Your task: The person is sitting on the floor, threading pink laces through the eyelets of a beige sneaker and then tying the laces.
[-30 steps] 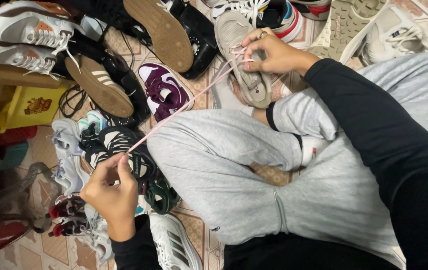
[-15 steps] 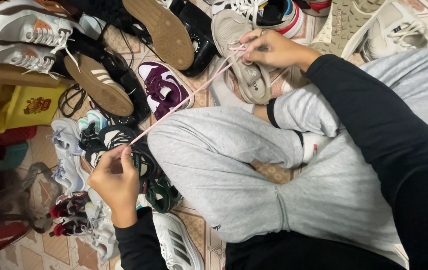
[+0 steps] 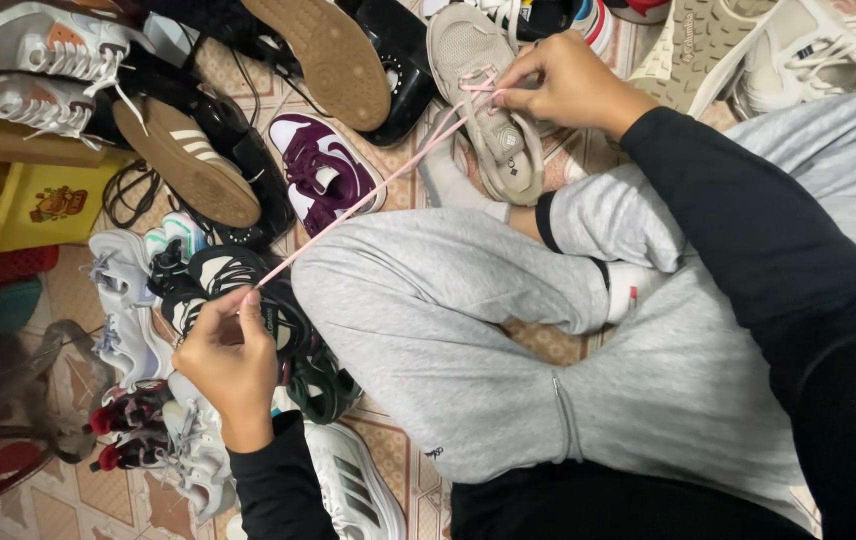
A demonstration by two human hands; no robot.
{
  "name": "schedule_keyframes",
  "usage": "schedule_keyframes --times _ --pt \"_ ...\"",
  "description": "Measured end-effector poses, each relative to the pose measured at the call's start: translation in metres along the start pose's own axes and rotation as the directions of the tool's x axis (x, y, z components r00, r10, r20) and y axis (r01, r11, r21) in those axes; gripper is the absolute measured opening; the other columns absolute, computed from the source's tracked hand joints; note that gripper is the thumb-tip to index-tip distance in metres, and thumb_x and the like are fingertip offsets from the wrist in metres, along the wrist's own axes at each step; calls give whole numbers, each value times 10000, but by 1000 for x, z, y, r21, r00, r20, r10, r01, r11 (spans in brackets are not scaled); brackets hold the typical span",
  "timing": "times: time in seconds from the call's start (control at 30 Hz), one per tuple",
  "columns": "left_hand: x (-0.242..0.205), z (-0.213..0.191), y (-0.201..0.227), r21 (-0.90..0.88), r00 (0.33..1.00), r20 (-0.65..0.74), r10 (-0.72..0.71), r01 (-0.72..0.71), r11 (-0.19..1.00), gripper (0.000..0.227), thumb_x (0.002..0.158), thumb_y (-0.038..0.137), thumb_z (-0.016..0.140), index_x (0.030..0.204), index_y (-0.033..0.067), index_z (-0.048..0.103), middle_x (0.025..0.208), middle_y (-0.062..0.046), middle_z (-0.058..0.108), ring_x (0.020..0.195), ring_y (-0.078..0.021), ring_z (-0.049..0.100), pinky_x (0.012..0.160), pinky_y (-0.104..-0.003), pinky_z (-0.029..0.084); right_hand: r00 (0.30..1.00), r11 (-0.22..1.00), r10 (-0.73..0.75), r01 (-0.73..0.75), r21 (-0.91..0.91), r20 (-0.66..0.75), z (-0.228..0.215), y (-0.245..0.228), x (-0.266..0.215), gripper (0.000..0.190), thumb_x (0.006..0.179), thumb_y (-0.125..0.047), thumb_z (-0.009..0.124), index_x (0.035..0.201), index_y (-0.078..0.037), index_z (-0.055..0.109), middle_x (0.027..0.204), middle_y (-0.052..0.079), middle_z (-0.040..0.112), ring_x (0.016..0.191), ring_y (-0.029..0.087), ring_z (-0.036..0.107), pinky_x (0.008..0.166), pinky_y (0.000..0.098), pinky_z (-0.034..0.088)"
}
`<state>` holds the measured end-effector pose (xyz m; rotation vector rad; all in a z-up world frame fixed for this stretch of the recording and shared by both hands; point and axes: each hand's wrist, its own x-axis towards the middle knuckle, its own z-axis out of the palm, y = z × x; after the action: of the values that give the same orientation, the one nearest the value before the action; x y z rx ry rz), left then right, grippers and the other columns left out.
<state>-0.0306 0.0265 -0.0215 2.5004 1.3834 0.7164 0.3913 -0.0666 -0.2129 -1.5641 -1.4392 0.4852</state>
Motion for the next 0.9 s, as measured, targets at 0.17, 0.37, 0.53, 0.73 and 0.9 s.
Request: schedule_keyframes --times 0.17,0.37,0.53,0.73,0.9 --pt "-2 3 -4 -33 1000 -9 -7 7 999 54 967 -61 749 1012 -87 763 790 -120 719 605 -151 598 599 -260 499 992 998 -66 66 -5 -104 4 4 1 112 903 42 858 1006 49 817 830 117 730 628 161 546 596 276 454" --pt "-13 5 -15 -23 997 -78 -3 1 1000 57 961 -105 742 1017 -113 747 828 -151 729 611 -178 614 596 -279 503 995 996 -51 57 73 -88 18 8 -2 70 891 64 784 945 38 747 864 99 717 712 184 606 712 294 520" --pt "-22 0 -26 -16 993 -116 18 -20 1000 45 972 -112 742 1016 -115 732 898 -188 750 683 -208 661 672 -298 545 998 995 -8 15 101 -69 23 10 -3 136 889 7 857 926 37 730 869 104 686 708 187 574 700 298 505" --pt "-27 -9 -31 21 990 -138 3 0 1000 39 986 -116 761 1019 -115 739 822 -175 723 596 -183 593 579 -279 477 999 998 -11 14 60 -52 26 7 -3 186 903 -43 890 896 16 713 845 85 668 669 186 548 661 307 474" --pt "-29 -16 -38 22 987 -156 -30 34 999 25 1031 -110 746 1047 -112 727 739 -129 660 568 -161 539 556 -267 429 1000 998 -22 21 -57 -19 32 7 -5 212 888 -99 884 859 -16 691 914 91 640 792 250 525 752 371 458"
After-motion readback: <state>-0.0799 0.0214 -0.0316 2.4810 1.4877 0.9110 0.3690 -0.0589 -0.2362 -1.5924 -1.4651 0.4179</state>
